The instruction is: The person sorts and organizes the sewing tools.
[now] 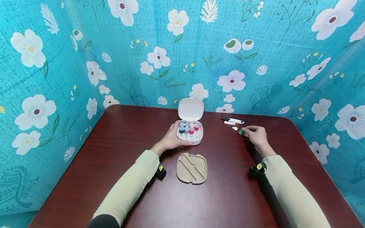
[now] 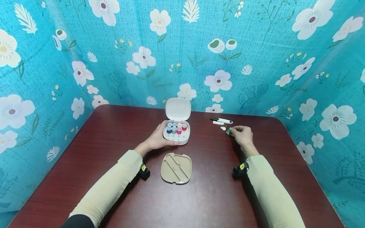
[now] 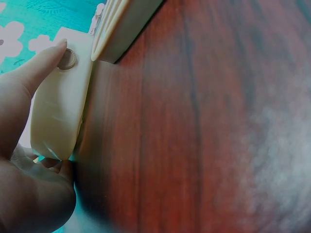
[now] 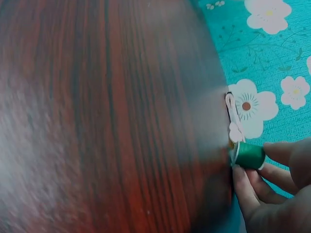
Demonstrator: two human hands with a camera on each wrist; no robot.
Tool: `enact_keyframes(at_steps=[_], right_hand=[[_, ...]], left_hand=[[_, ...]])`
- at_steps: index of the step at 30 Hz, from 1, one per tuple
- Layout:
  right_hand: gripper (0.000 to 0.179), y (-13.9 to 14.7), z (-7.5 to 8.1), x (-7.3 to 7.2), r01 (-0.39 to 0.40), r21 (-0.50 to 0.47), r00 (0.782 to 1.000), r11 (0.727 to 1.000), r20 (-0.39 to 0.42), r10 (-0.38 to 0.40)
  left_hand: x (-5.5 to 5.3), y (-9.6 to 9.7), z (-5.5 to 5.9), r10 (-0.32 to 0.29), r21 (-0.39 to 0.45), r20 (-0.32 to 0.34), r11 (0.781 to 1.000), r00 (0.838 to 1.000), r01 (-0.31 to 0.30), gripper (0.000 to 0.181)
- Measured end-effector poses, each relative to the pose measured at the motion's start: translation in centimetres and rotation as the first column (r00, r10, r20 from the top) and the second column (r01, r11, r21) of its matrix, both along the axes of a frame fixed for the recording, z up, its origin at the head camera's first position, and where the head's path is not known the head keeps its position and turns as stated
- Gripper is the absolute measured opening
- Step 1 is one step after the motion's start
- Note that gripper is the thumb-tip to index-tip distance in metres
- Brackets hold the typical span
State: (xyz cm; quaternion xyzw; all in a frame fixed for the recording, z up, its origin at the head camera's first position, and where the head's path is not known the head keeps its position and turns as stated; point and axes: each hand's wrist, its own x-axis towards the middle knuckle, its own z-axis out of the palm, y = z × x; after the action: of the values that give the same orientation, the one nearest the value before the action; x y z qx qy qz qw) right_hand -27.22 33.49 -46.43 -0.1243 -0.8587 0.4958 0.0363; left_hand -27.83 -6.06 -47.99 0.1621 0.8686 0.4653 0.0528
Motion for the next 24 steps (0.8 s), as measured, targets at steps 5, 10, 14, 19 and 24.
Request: enact_keyframes(at_steps=[5,10,14,19,24], right_hand=[[0.044,-0.8,0.0,0.1,-0.114,-0.221,0.993,0.968,-0.006,0.116],[0.047,-2.1,0.5,0.4,-0.167,-0.310,0.984,0.936,0.004,0.177],[0.047,-3.2,0.9,0.6,-0.195,-0.352,0.978,0.916,0.000,0.208],[0.044,-4.2,1.1,0.6,-0.229,-0.379,0.970,0.896,-0.015,0.241],[0.042,-5.1,1.1,0.6,-0.264,-0.358,0.962,0.895,-0.029,0.272]], left_hand=[[0.0,0.0,0.0,0.001,0.000,0.007,1.000,1.000,-0.001,0.120],[0.0,0.0,0.1,-0.001,0.004,0.012,1.000,1.000,0.001,0.120],[0.1,0.0,0.1,-0.003,0.001,0.013,1.000,1.000,0.003,0.120],[0.0,0.0,0.1,0.001,-0.007,0.016,1.000,1.000,-0.001,0.120],[0.0,0.0,0.1,0.001,-0.006,0.018,1.000,1.000,-0.001,0.120]])
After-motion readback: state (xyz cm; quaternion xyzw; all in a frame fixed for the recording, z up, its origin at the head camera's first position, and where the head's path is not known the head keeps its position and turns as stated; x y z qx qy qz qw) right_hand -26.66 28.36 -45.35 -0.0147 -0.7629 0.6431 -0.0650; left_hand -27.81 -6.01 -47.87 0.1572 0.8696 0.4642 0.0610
